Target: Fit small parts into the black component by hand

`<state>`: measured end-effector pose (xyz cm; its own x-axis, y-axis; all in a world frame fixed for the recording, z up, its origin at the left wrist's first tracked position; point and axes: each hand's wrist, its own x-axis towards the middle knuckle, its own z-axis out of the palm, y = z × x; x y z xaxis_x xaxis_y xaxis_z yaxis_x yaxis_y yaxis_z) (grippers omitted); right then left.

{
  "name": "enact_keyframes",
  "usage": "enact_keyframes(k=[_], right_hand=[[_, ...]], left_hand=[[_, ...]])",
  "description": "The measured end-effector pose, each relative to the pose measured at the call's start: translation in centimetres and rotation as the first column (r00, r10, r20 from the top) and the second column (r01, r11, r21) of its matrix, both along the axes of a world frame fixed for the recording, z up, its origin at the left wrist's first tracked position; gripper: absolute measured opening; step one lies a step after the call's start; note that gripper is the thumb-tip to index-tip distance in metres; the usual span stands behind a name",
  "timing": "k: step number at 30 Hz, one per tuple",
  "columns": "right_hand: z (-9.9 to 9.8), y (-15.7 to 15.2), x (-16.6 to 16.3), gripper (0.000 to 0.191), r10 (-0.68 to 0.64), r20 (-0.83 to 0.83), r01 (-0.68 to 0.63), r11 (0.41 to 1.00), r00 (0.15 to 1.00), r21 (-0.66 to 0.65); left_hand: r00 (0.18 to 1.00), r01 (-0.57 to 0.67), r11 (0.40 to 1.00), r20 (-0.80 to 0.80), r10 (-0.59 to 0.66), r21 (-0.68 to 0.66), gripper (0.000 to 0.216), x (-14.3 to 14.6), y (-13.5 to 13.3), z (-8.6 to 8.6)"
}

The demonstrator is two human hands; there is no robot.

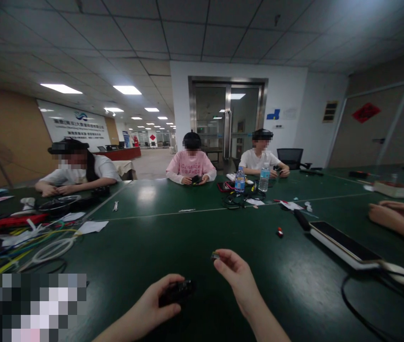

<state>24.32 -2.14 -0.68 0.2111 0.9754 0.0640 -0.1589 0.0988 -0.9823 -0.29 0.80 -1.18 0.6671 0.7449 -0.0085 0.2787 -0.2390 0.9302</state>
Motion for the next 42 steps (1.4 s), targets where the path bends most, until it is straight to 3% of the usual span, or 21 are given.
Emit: enact_keyframes(k=[13,19,25,33,42], right_hand=[[0.0,-0.4,-1.9,0.030,0.152,0.235,-0.148,0.988,0.960,-0.033],[-0.7,-0.5,-3.4,0.017,0.266,0.449,-0.289,0.957,0.853,-0.018],[-0.5,-0.8,-4.6,0.018,0.306,0.541,-0.334,0.941,0.784,-0.048],[-0.2,-1.1,-4.5,0.018,0.323,0.548,-0.345,0.936,0.772,-0.065],[-0.3,-1.1,-4.4,0.027,0.291,0.510,-0.342,0.940,0.810,0.007]], left_hand=[[1.000,-0.022,1.000,0.007,0.022,0.012,0.049,-0.1,0.2,-0.6],[1.000,-0.023,0.999,0.011,0.023,0.028,0.049,0.0,0.2,-0.6],[1.000,-0.020,0.999,-0.020,0.021,0.047,0.045,0.3,-0.1,0.4],[0.999,-0.021,0.997,-0.029,0.023,0.076,0.043,0.2,-0.2,0.4],[1.000,-0.006,0.997,-0.017,0.007,0.079,0.043,0.2,-0.1,0.1]])
